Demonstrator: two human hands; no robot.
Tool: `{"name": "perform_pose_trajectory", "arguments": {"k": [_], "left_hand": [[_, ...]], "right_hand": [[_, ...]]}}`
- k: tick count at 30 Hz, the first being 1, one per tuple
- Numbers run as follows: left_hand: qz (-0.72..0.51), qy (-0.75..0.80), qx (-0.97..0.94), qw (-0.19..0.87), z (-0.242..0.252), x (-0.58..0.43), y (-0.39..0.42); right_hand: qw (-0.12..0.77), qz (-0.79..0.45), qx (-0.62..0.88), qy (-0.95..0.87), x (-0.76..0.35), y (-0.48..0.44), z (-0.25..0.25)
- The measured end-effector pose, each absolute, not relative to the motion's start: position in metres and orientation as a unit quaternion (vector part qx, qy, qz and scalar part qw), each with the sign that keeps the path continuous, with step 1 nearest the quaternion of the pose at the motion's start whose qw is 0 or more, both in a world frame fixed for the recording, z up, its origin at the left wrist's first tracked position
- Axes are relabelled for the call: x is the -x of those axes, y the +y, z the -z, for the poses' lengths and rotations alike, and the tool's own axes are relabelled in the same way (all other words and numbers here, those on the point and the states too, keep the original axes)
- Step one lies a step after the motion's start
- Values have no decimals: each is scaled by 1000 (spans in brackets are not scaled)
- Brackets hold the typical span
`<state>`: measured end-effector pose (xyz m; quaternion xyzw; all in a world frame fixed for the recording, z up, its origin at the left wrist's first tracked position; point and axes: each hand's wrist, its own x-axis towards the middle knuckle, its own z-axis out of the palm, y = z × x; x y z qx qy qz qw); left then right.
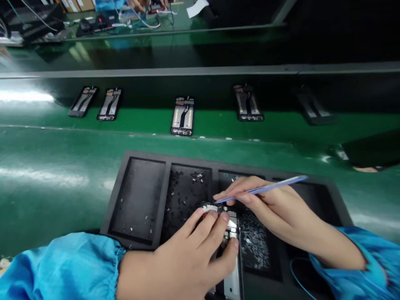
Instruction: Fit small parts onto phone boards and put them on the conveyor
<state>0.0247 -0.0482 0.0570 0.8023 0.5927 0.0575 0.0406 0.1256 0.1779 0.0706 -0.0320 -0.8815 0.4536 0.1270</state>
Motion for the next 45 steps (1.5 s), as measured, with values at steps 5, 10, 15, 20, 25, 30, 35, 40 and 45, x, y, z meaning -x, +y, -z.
{"name": "perform_pose_trajectory", "arguments": {"k": [5,10,15,20,25,30,35,40,45], "left_hand": [[-69,598,-798,24,-55,-25,-48],[-99,618,-778,55,-52,-28,-48],[-110,624,-772,49,-54,-29,-50],[-130,710,-690,-43,-56,-31,-51],[-115,751,-644,-89,-54,-30,-45],[-119,750,-647,-70,-57,-27,-41],[-109,751,-649,-64,-60,-28,-42],[-95,758,-642,-68,-60,-30,-42],[-101,757,-644,-49,-60,-27,-40]], "right_hand": [[126,-436,-4,-891,-123,177,-67],[115,-426,-12,-897,-119,176,-67],[119,-422,-12,-899,-119,175,-69],[120,-404,-18,-907,-120,177,-72],[107,-412,-9,-905,-120,178,-74],[101,-428,3,-898,-121,178,-74],[105,-435,35,-893,-122,180,-67],[109,-452,50,-884,-122,181,-66],[87,-465,68,-879,-122,180,-68]]}}
